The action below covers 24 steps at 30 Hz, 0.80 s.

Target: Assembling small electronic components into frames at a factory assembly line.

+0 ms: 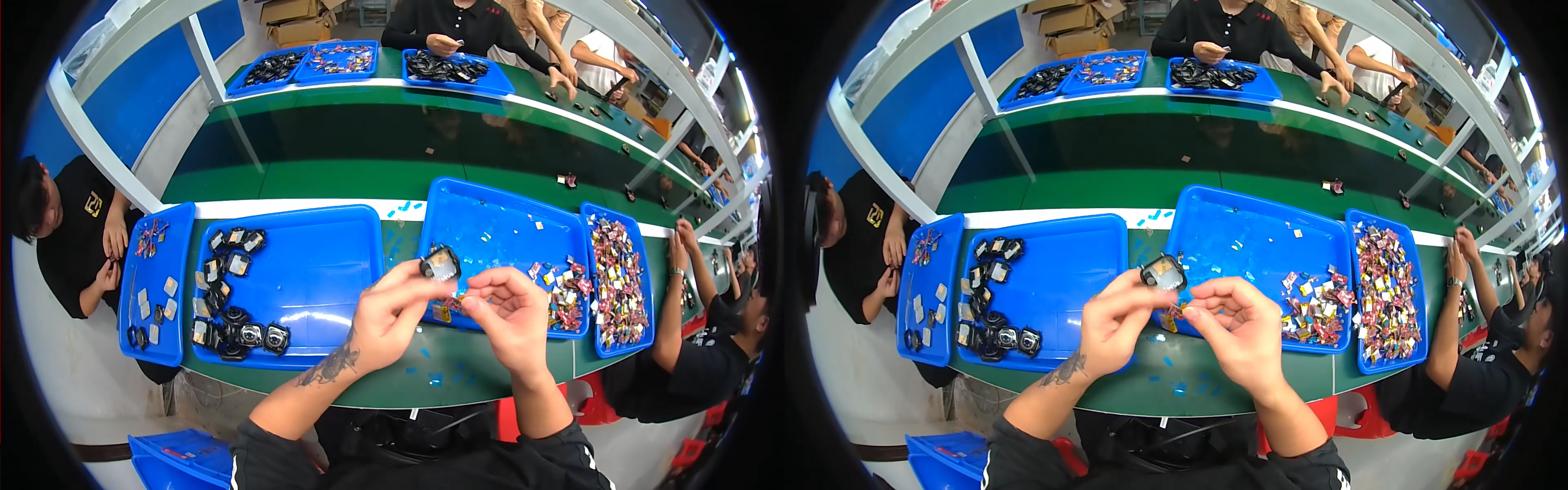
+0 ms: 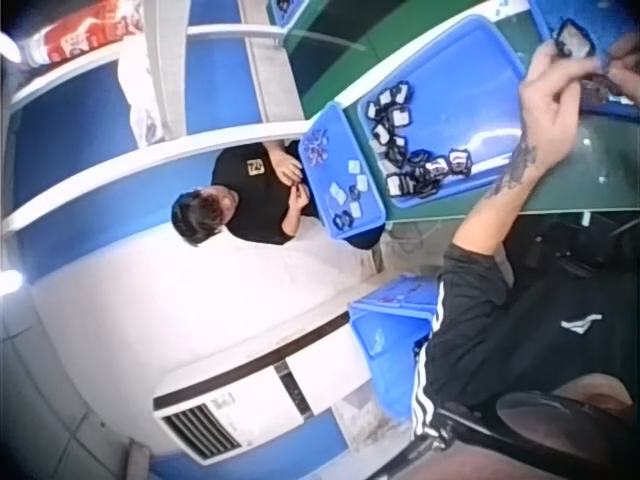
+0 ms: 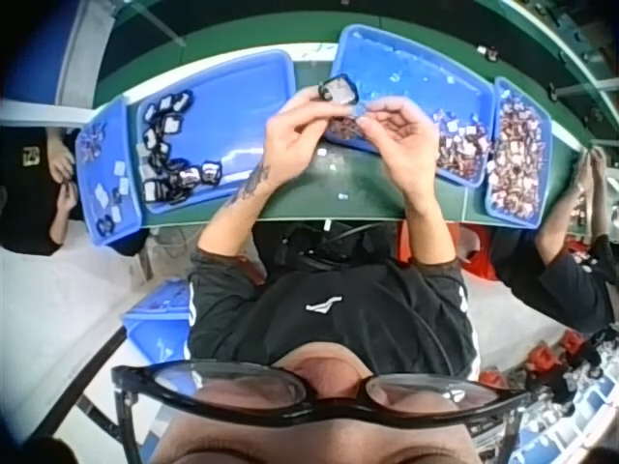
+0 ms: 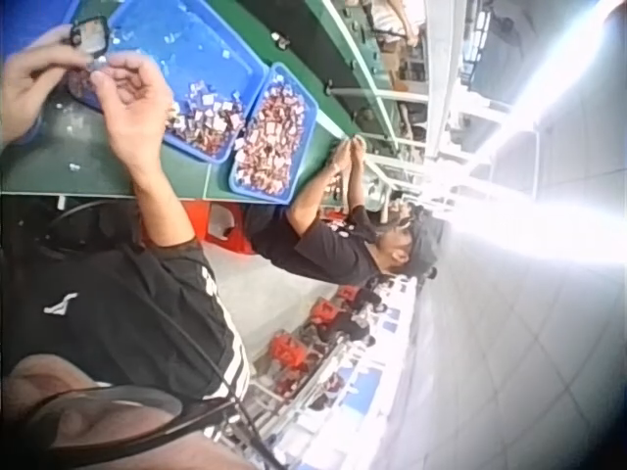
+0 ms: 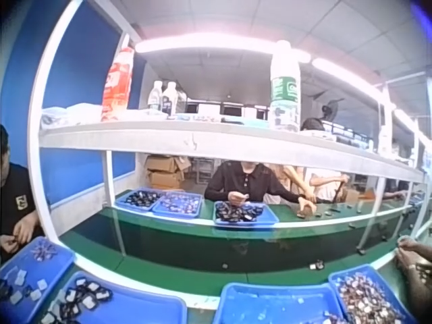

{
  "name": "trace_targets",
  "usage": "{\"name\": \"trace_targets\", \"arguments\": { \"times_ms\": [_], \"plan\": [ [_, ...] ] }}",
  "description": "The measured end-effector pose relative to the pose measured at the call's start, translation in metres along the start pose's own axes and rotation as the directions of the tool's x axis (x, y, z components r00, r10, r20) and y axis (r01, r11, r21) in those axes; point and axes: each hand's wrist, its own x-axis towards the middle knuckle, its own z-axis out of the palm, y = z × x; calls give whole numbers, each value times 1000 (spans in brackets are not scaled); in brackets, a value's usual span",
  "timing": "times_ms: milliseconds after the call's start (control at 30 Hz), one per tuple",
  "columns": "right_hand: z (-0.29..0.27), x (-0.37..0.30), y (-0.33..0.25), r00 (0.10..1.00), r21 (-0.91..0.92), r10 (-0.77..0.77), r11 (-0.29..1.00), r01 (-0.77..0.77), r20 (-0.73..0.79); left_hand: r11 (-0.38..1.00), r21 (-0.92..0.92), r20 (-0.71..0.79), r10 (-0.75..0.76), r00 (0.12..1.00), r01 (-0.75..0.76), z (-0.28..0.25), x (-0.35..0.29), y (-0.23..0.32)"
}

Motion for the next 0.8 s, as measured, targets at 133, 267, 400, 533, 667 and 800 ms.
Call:
{"name": "trace_targets", "arguments": {
  "times_ms": [133, 267, 400, 533, 667, 800],
  "plan": [
    [-5, 3, -4, 998, 179, 54, 982, -58, 28, 856, 451, 222, 166, 961, -252, 0, 8, 18],
    [-7, 0, -1, 997, 89, -42, 995, 37, 61, 871, 472, 240, 20, 970, -135, -5, 9, 20],
    [-7, -2, -9, 995, 209, -11, 978, -10, 100, 882, 472, 219, -94, 971, -21, -7, 6, 17],
    [-19, -2, -6, 977, 230, 89, 964, -133, 194, 832, 467, 238, 208, 949, -299, -4, 6, 17],
    [-21, -4, -13, 930, 83, 174, 974, -211, 323, 537, 583, 419, 444, 792, -610, -7, 7, 14],
    [-24, -1, -18, 955, -60, 64, 997, -48, 290, 523, 606, 413, 438, 799, -600, -5, 7, 14]
  ]
}}
